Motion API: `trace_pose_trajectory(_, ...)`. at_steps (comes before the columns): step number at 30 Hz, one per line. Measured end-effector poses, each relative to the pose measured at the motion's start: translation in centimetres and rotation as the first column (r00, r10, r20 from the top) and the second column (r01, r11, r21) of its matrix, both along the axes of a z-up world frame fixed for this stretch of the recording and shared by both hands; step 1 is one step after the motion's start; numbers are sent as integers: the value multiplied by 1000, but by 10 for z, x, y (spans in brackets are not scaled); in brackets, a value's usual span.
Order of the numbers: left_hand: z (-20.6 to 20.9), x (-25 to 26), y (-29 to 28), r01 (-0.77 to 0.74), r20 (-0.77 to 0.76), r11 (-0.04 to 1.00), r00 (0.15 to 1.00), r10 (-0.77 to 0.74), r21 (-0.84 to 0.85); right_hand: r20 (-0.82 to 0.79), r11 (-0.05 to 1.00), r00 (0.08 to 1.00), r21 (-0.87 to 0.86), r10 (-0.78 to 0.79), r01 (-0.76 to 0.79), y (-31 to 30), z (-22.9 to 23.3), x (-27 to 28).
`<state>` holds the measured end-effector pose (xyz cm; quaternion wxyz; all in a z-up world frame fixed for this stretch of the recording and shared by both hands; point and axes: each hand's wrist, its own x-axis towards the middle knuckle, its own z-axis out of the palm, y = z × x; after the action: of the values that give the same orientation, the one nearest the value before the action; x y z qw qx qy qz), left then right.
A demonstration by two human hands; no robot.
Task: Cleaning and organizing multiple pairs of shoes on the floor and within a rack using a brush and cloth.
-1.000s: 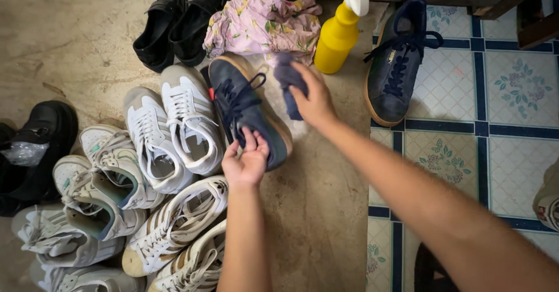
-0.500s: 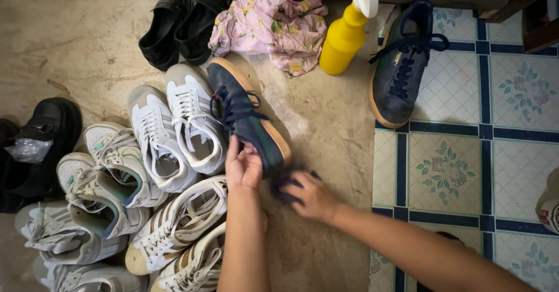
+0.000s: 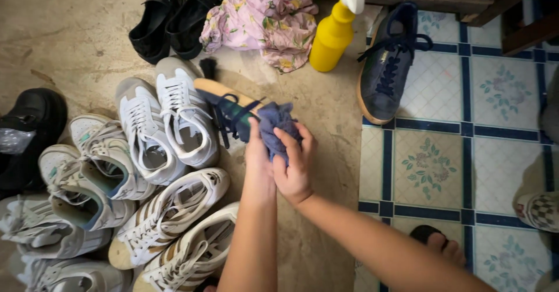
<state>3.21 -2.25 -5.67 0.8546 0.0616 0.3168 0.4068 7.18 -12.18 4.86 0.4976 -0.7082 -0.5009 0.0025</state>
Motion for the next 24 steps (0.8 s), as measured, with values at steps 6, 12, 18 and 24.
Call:
trace_pose_trajectory(6,60,11,19,117,324,983,944,-65,-141,214,985,977,166,11,-47,-8,-39,48)
trace_pose_trajectory(12,58,27,44,-62,95,949,991,96,-308,-62,991,997,128,-41,49,25,-53,123)
trace_pose_trajectory(18,84,12,76,149,458,928,889,25,-341,-469,980,864,-21,-184,198,29,-16,127)
trace_pose_trajectory(24,71,22,71,64,446,917,885,130,-394,-100,960,989,246,-109,131,37,103,36)
